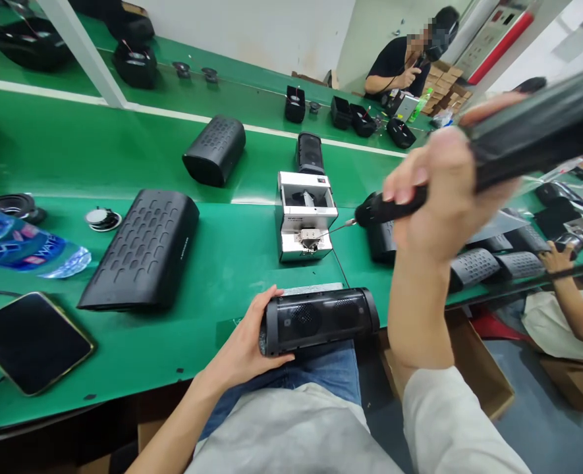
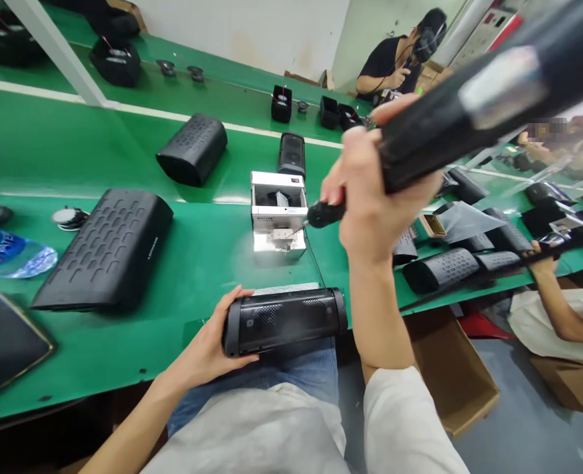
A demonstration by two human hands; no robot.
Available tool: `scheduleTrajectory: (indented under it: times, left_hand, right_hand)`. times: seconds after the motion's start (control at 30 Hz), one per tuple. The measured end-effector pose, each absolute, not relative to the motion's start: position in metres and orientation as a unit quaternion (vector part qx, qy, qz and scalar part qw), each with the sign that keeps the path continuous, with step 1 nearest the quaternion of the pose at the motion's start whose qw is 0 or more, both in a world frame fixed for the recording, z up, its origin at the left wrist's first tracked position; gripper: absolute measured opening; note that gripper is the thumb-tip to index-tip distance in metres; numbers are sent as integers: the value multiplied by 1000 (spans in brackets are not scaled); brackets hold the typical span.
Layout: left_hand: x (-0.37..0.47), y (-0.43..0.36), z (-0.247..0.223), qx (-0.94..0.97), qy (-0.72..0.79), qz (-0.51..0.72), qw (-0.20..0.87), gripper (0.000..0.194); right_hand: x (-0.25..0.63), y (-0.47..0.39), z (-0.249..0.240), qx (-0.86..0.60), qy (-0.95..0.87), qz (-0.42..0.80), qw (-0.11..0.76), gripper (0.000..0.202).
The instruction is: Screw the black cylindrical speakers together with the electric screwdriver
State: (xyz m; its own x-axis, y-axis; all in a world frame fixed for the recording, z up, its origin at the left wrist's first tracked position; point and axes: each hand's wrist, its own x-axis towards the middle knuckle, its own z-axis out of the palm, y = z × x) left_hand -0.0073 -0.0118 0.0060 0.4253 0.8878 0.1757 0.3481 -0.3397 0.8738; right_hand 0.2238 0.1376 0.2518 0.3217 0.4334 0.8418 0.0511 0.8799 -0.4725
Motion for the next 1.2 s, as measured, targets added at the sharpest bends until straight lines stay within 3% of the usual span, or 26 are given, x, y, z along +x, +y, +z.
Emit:
scheduleTrajectory:
  times: [0.13,0.37,0.67,0.9,1.1,1.2]
  left_hand:
    - [-8,-11,5,744,411,343,400,130]
    - [-7,-10,8,740,415,339,406,131]
    - [-6,-9,12,741,400,351,410,129]
    - [-6,-9,11,737,407,349,411,127]
    - [-6,-9,10,743,405,345,406,128]
    - [-6,-9,10,744,408,343,403,128]
  right_hand:
    - [211,152,228,-252,-603,164,739,29]
    - [200,177,193,-278,-614,174,717,20]
    - [204,143,223,-369,-606,139,691,28]
    - [197,146,213,-330,-599,198,702,31]
    - [203,151,218,-341,-590,199,704,53]
    - [201,155,217,-341,-600,181,700,48]
